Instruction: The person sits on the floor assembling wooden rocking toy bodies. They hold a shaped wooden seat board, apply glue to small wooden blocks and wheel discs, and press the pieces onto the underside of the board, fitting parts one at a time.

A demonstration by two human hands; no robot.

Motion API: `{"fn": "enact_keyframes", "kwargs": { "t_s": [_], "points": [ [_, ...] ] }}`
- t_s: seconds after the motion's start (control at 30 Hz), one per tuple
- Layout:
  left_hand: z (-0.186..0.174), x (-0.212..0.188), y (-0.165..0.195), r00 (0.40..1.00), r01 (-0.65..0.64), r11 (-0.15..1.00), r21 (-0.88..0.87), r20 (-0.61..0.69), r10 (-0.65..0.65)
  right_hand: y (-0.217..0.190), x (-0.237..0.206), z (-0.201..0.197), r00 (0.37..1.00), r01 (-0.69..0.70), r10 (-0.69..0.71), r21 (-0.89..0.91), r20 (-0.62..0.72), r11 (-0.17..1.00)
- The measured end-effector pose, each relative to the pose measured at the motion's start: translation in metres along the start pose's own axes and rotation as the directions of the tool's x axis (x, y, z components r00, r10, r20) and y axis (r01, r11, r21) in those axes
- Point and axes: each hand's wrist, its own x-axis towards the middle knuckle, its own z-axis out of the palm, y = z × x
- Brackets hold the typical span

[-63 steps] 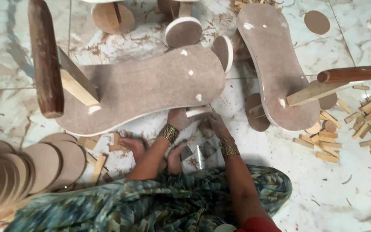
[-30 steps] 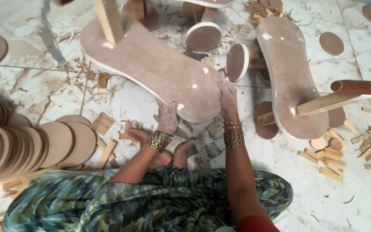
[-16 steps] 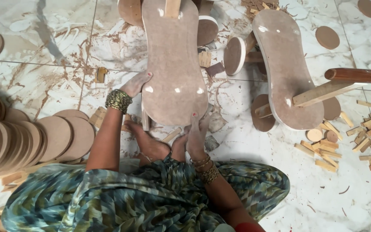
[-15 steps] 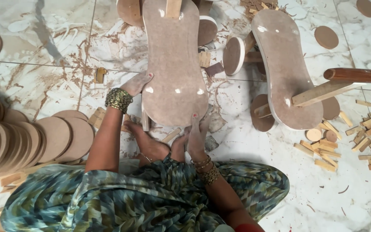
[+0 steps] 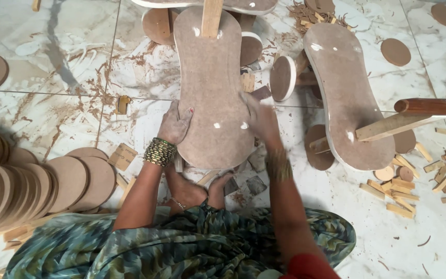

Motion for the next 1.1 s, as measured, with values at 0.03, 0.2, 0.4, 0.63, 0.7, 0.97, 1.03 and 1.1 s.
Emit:
{"fn": "enact_keyframes", "kwargs": {
  "t_s": [0.03,0.2,0.4,0.63,0.7,0.97,1.03,1.1],
  "points": [
    [0.001,0.0,-0.002,1.0,-0.007,1.0,-0.009,0.002,0.007,0.003,0.023,-0.001,0.995,0.095,-0.095,0.047,-0.009,0.994],
    [0.002,0.003,-0.005,0.999,0.05,0.998,-0.036,-0.004,-0.05,0.003,0.02,-0.004,0.993,0.085,-0.094,0.128,0.065,0.988],
    [0.004,0.004,-0.004,0.998,0.033,0.999,0.019,0.05,-0.034,-0.011,-0.096,-0.006,0.999,-0.028,0.022,0.159,0.039,0.987],
    [0.008,0.009,-0.007,0.994,0.055,0.997,0.053,0.09,-0.06,0.008,0.065,0.027,0.963,-0.057,0.0,0.201,0.269,0.978],
    [0.009,0.01,-0.008,0.996,0.065,0.996,0.056,0.061,-0.068,0.016,0.101,0.035,0.957,0.098,-0.178,0.318,0.231,0.943],
    [0.006,0.006,0.002,0.997,0.068,0.996,-0.06,0.045,-0.066,-0.004,-0.067,0.011,0.983,0.115,-0.134,0.147,0.124,0.982],
    [0.004,0.003,0.006,0.996,0.058,0.998,-0.007,0.067,-0.057,-0.015,-0.099,0.004,0.99,0.095,-0.113,0.199,0.079,0.975],
    [0.002,0.001,0.008,0.993,0.078,0.996,0.04,0.084,-0.081,-0.019,-0.095,0.004,0.997,0.04,-0.055,0.229,0.06,0.973]
  ]
}}
